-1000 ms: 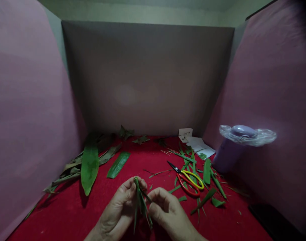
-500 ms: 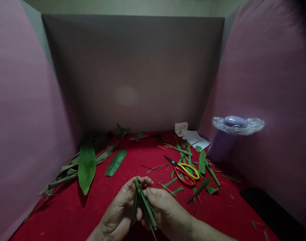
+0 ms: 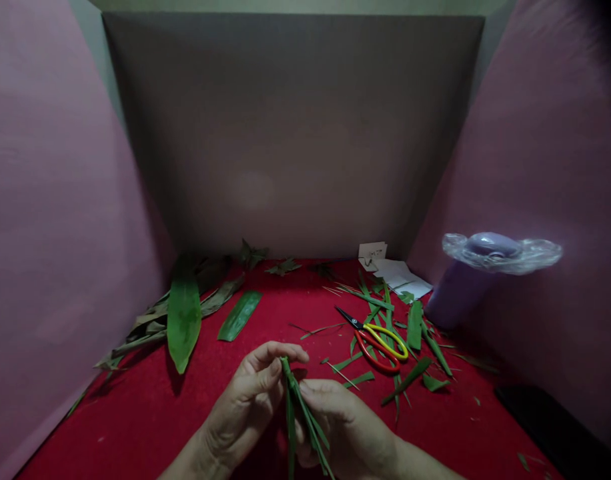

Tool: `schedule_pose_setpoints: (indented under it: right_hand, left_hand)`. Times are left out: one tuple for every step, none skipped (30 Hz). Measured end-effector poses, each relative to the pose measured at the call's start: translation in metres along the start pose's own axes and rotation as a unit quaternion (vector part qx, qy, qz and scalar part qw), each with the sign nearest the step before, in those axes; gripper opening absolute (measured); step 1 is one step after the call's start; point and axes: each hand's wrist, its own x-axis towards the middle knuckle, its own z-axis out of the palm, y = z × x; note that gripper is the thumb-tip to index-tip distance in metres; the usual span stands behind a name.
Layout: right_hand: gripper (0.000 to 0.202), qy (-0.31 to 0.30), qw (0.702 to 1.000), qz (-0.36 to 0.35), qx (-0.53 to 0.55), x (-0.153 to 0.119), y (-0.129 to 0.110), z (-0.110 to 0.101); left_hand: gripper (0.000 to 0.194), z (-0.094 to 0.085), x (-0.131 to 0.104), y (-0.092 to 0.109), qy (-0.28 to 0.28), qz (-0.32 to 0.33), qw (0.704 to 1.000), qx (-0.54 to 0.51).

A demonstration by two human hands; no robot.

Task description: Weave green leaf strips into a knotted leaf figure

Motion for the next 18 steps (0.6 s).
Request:
schedule_pose_setpoints:
  right_hand:
    - [0.028, 0.006, 1.000, 0.003, 0.003, 0.0000, -0.0002, 0.0000]
    - [0.027, 0.012, 1.000, 0.009, 0.006, -0.0001, -0.0006, 0.0000]
    - [0.026, 0.020, 1.000, 0.015, 0.009, -0.0003, -0.0010, 0.0000]
    - [0.025, 0.027, 0.999, 0.021, 0.012, -0.0005, -0.0015, 0.0001]
    - [0.024, 0.034, 0.999, 0.025, 0.014, -0.0008, -0.0020, 0.0002]
    - [0.023, 0.039, 0.999, 0.030, 0.016, -0.0011, -0.0025, 0.0003]
    - [0.023, 0.041, 0.998, 0.033, 0.016, -0.0014, -0.0028, 0.0005]
    - [0.023, 0.040, 0.998, 0.036, 0.015, -0.0018, -0.0030, 0.0007]
    - [0.023, 0.037, 0.999, 0.036, 0.015, -0.0020, -0.0031, 0.0009]
    - [0.023, 0.033, 0.999, 0.036, 0.013, -0.0023, -0.0031, 0.0010]
    - [0.023, 0.032, 0.999, 0.035, 0.011, -0.0025, -0.0031, 0.0012]
    - [0.023, 0.034, 0.999, 0.035, 0.009, -0.0027, -0.0031, 0.0012]
    - [0.023, 0.037, 0.999, 0.035, 0.007, -0.0028, -0.0031, 0.0013]
    - [0.022, 0.041, 0.998, 0.036, 0.007, -0.0030, -0.0033, 0.0013]
    - [0.021, 0.046, 0.998, 0.037, 0.007, -0.0030, -0.0035, 0.0012]
    - [0.021, 0.051, 0.998, 0.037, 0.008, -0.0030, -0.0039, 0.0010]
    - [0.021, 0.053, 0.998, 0.037, 0.008, -0.0030, -0.0042, 0.0007]
    - [0.021, 0.052, 0.998, 0.037, 0.008, -0.0029, -0.0045, 0.0003]
  left_hand:
    - [0.014, -0.0001, 0.0003, 0.0009, 0.001, 0.003, 1.000, 0.003]
    - [0.013, -0.0002, 0.0006, 0.0017, 0.001, 0.005, 1.000, 0.007]
    - [0.012, -0.0002, 0.0007, 0.0024, 0.001, 0.006, 1.000, 0.010]
    - [0.012, -0.0001, 0.0006, 0.0030, 0.001, 0.007, 1.000, 0.013]
    - [0.012, 0.0001, 0.0004, 0.0035, 0.000, 0.007, 1.000, 0.017]
    - [0.011, 0.0003, 0.0002, 0.0038, 0.000, 0.009, 1.000, 0.020]
    - [0.011, 0.0005, -0.0001, 0.0040, -0.001, 0.010, 1.000, 0.024]
    - [0.011, 0.0008, -0.0002, 0.0041, 0.001, 0.012, 1.000, 0.026]
    - [0.011, 0.0012, -0.0003, 0.0042, 0.003, 0.013, 1.000, 0.027]
    - [0.011, 0.0016, -0.0003, 0.0042, 0.004, 0.015, 0.999, 0.029]
    - [0.011, 0.0019, -0.0002, 0.0042, 0.007, 0.016, 0.999, 0.029]
    - [0.011, 0.0023, 0.0000, 0.0042, 0.010, 0.019, 0.999, 0.029]
    - [0.011, 0.0026, 0.0002, 0.0041, 0.012, 0.021, 0.999, 0.030]
    - [0.011, 0.0028, 0.0004, 0.0041, 0.015, 0.025, 0.999, 0.031]
    - [0.011, 0.0028, 0.0005, 0.0040, 0.016, 0.029, 0.999, 0.032]
    - [0.011, 0.0028, 0.0006, 0.0040, 0.018, 0.032, 0.999, 0.033]
    - [0.011, 0.0026, 0.0007, 0.0039, 0.019, 0.040, 0.998, 0.036]
    - [0.011, 0.0024, 0.0007, 0.0039, 0.016, 0.043, 0.998, 0.035]
